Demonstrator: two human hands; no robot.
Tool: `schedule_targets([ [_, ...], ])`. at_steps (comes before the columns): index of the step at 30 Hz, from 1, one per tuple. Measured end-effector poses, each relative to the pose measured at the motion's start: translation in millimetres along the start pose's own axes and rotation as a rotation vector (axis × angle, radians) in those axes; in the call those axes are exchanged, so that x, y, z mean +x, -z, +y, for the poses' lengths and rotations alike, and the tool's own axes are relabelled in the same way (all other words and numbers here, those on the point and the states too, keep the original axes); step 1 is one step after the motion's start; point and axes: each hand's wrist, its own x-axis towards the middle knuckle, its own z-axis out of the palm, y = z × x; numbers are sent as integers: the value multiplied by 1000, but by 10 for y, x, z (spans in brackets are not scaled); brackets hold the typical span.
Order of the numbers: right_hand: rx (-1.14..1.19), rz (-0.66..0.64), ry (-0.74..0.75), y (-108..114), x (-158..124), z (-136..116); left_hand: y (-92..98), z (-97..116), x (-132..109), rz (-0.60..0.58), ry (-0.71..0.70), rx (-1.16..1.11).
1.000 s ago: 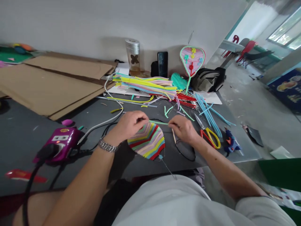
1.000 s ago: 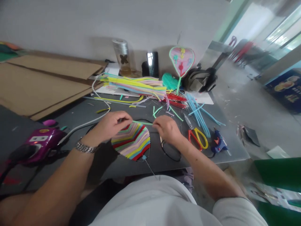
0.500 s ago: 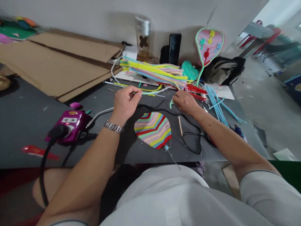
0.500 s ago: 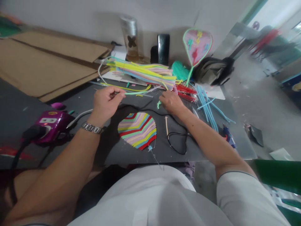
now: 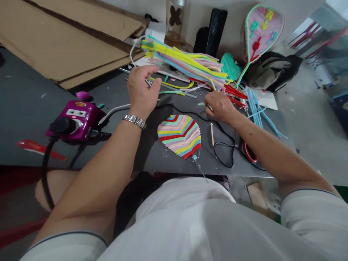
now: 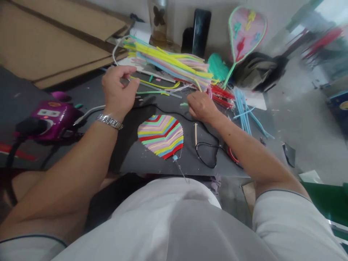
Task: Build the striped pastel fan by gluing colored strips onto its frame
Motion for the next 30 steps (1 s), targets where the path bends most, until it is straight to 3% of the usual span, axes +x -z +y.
schedule_targets([
  [3, 233, 69, -26, 106, -292, -303, 57, 190, -32, -40, 34, -56],
  [6, 417, 69, -23, 158, -631, -621, 170, 486, -172, -192, 72, -139],
  [10, 628, 82, -72, 129, -963, -901, 415, 893, -617, -558, 79, -153],
  [13, 670, 112, -42, 50, -1101, -1007, 582, 1080, -1060, -658, 189, -227],
  [18, 684, 119, 85, -113, -1241, -1152, 726, 1152, -1606, -667, 420, -317],
  [23, 715, 94, 156, -214, -1379, -1241, 776, 1117, -1814, -638, 559, -365],
  [30, 776, 66, -27, -312, -1634, -1206, 745, 1164, -2138, -507, 479, -258],
])
